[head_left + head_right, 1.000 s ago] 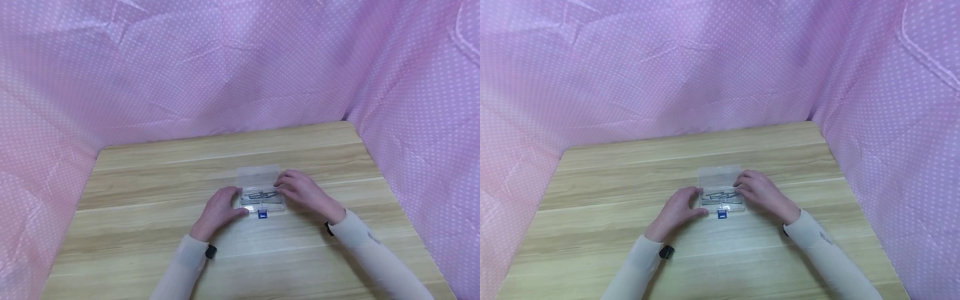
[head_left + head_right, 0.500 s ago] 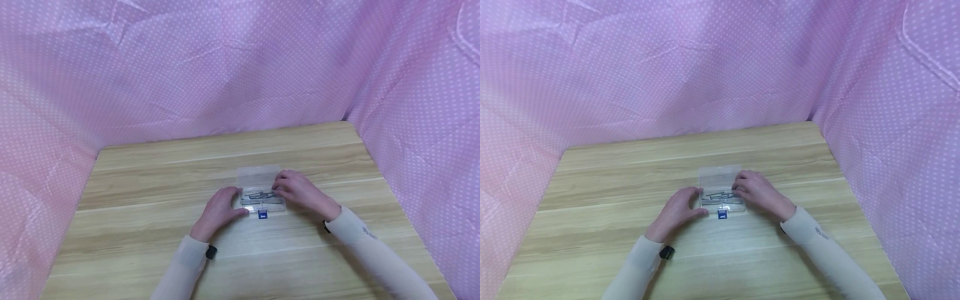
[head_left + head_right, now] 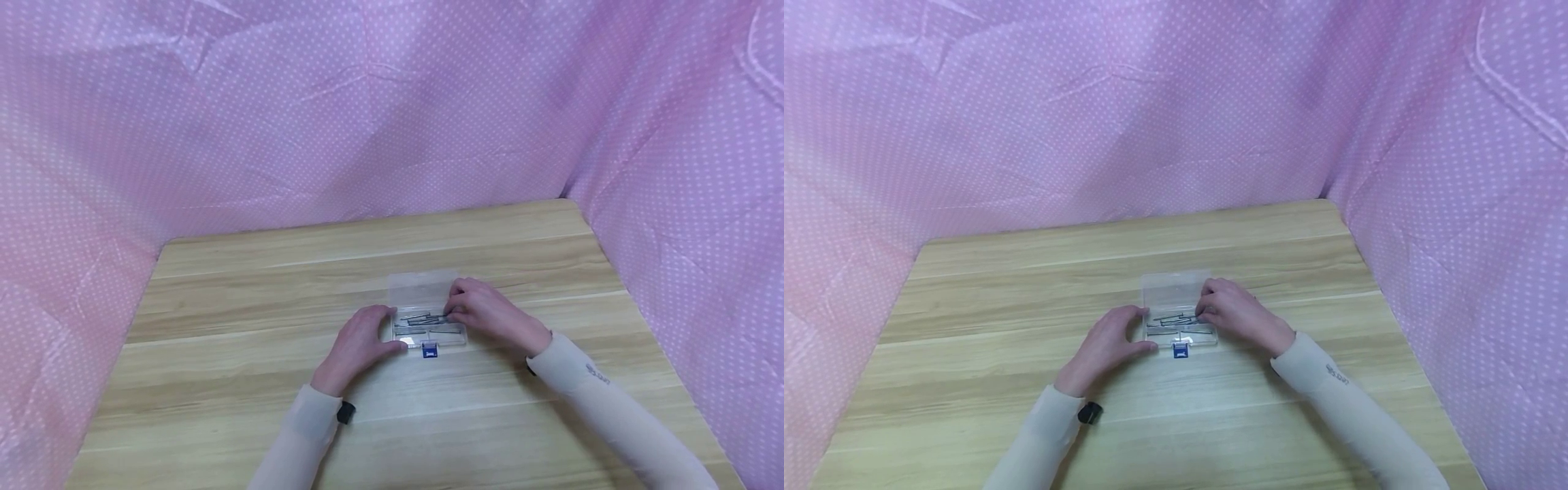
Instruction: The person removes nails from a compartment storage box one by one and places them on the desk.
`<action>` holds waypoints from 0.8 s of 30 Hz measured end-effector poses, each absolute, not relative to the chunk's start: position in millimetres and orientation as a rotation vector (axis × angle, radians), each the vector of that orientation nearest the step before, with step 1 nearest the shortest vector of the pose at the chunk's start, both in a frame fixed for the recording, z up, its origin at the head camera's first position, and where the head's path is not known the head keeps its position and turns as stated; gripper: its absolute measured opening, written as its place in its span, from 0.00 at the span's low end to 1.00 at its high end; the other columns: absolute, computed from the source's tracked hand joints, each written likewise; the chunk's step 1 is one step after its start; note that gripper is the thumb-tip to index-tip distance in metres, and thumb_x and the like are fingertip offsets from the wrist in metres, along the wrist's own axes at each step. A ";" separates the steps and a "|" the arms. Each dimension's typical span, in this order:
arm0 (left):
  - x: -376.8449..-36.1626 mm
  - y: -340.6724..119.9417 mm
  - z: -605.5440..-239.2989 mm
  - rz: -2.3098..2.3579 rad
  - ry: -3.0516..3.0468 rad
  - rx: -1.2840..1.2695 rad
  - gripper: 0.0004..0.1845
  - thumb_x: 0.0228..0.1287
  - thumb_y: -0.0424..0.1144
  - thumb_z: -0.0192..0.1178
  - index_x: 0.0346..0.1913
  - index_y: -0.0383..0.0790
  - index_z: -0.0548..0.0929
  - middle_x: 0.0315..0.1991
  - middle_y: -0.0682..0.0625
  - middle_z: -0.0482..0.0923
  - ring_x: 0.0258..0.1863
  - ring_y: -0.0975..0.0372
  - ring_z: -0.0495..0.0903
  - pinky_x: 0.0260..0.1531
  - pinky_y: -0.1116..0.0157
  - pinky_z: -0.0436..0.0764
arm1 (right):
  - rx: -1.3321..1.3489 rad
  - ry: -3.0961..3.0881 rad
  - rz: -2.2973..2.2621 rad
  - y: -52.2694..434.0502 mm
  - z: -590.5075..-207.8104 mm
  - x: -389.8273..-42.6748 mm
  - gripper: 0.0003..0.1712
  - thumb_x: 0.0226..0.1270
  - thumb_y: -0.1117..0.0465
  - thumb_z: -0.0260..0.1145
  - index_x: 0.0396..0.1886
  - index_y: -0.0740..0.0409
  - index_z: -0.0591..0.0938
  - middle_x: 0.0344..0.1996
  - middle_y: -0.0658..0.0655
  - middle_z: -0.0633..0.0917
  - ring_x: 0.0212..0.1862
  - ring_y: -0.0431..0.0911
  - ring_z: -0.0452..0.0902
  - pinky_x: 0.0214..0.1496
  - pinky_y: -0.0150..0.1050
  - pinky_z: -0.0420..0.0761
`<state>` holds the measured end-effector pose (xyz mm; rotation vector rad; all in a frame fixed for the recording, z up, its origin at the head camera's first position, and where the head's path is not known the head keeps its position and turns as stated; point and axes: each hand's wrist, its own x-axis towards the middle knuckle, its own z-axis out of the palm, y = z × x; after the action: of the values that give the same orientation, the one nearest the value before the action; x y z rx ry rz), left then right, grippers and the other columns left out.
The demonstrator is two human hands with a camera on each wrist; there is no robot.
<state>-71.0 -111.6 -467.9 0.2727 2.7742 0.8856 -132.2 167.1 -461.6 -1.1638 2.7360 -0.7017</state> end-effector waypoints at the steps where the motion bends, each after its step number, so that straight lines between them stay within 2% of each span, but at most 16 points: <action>1: -70.9 -111.6 -468.2 0.889 2.775 0.277 0.39 0.54 0.53 0.79 0.66 0.40 0.80 0.64 0.43 0.79 0.68 0.48 0.73 0.69 0.49 0.71 | -1.180 2.731 -0.699 166.6 -461.7 -132.7 0.05 0.62 0.63 0.77 0.38 0.53 0.92 0.38 0.47 0.80 0.43 0.44 0.74 0.48 0.43 0.78; 24: -71.9 -112.3 -470.6 0.910 2.768 0.264 0.39 0.54 0.53 0.80 0.66 0.39 0.79 0.64 0.43 0.79 0.67 0.49 0.74 0.69 0.50 0.72 | -1.327 2.661 -0.598 160.7 -459.1 -143.4 0.03 0.62 0.65 0.78 0.34 0.52 0.93 0.35 0.47 0.81 0.41 0.43 0.73 0.44 0.39 0.77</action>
<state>-71.9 -112.3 -470.6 0.2641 2.7680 0.9102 -143.4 160.7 -459.1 -1.3269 2.6606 -0.5979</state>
